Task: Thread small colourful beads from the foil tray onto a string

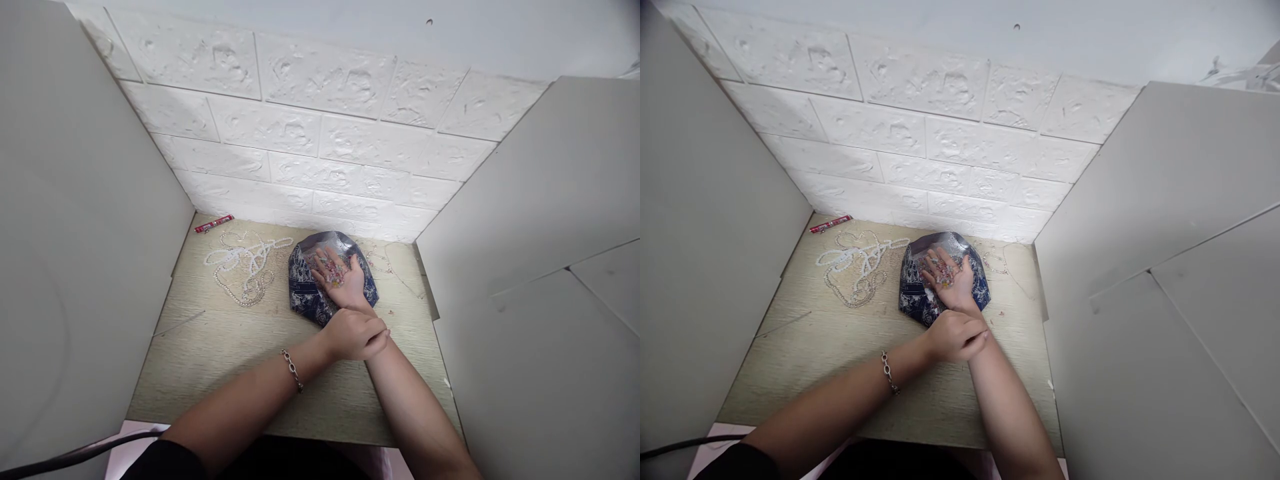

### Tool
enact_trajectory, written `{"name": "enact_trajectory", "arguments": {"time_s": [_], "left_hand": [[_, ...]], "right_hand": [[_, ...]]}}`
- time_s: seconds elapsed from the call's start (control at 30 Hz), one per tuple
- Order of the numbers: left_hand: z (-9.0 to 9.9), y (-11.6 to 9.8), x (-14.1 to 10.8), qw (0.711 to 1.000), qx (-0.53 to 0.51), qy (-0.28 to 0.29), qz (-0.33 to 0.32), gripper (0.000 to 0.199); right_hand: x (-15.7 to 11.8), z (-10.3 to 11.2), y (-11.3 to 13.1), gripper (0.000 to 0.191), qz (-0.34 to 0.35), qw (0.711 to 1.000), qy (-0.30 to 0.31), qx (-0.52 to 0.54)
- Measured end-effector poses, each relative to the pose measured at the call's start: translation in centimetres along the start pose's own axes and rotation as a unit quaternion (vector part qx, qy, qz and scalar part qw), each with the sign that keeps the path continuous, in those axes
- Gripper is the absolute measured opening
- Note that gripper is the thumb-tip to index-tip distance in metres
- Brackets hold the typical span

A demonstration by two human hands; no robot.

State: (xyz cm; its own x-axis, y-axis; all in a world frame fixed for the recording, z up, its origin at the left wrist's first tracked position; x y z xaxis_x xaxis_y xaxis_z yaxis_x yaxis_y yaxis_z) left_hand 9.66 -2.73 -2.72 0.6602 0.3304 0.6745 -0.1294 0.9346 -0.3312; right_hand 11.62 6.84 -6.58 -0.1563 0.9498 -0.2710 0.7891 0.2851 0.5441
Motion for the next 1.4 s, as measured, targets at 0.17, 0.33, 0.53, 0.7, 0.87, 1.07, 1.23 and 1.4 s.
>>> {"name": "enact_trajectory", "arguments": {"time_s": [0.17, 0.33, 0.53, 0.7, 0.87, 1.07, 1.23, 1.4], "left_hand": [[-0.1, 0.0, 0.0, 1.000, -0.004, -0.005, -0.003, 0.024], [0.2, 0.0, 0.0, 1.000, -0.007, -0.007, 0.000, 0.023], [0.8, -0.1, 0.0, 1.000, 0.006, -0.021, 0.000, 0.021], [1.5, 0.2, 0.1, 0.999, 0.006, -0.034, 0.002, 0.020], [2.4, 0.8, 0.2, 0.998, -0.012, -0.054, 0.033, 0.020], [4.3, 2.6, 0.5, 0.988, -0.053, -0.107, 0.103, 0.025], [8.3, 6.0, 0.5, 0.928, -0.112, -0.256, 0.247, 0.024], [11.0, 9.3, -0.2, 0.877, -0.137, -0.321, 0.331, 0.028]], "right_hand": [[0.0, 0.2, 0.1, 0.056, 0.009, 1.000, -0.007, -0.016], [0.2, 0.3, 0.0, 0.057, 0.021, 1.000, -0.003, -0.023], [-0.2, 0.0, 0.6, 0.065, 0.058, 0.994, 0.012, -0.097], [-0.7, -0.3, 1.0, 0.072, 0.100, 0.978, 0.025, -0.182], [-1.1, -0.6, 1.2, 0.074, 0.092, 0.976, 0.051, -0.188], [-2.2, -1.1, 2.3, 0.080, 0.063, 0.978, 0.056, -0.189], [-3.2, -1.1, 3.5, 0.065, 0.101, 0.959, 0.047, -0.261], [-3.0, 0.2, 5.0, 0.052, 0.169, 0.901, -0.056, -0.395]]}}
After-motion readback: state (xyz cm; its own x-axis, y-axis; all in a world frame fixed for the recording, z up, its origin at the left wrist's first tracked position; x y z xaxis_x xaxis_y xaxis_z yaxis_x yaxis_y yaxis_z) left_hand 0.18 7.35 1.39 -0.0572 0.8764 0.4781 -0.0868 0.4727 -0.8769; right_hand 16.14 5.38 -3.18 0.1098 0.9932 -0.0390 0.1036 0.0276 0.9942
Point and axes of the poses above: each hand's wrist, its own x-axis towards the middle knuckle, its own z-axis out of the back of the hand, y = z × x, the point moved 5 cm from there along x, towards the middle knuckle, and after that the axes turned 9 degrees about -x, right-handed, at the moved point
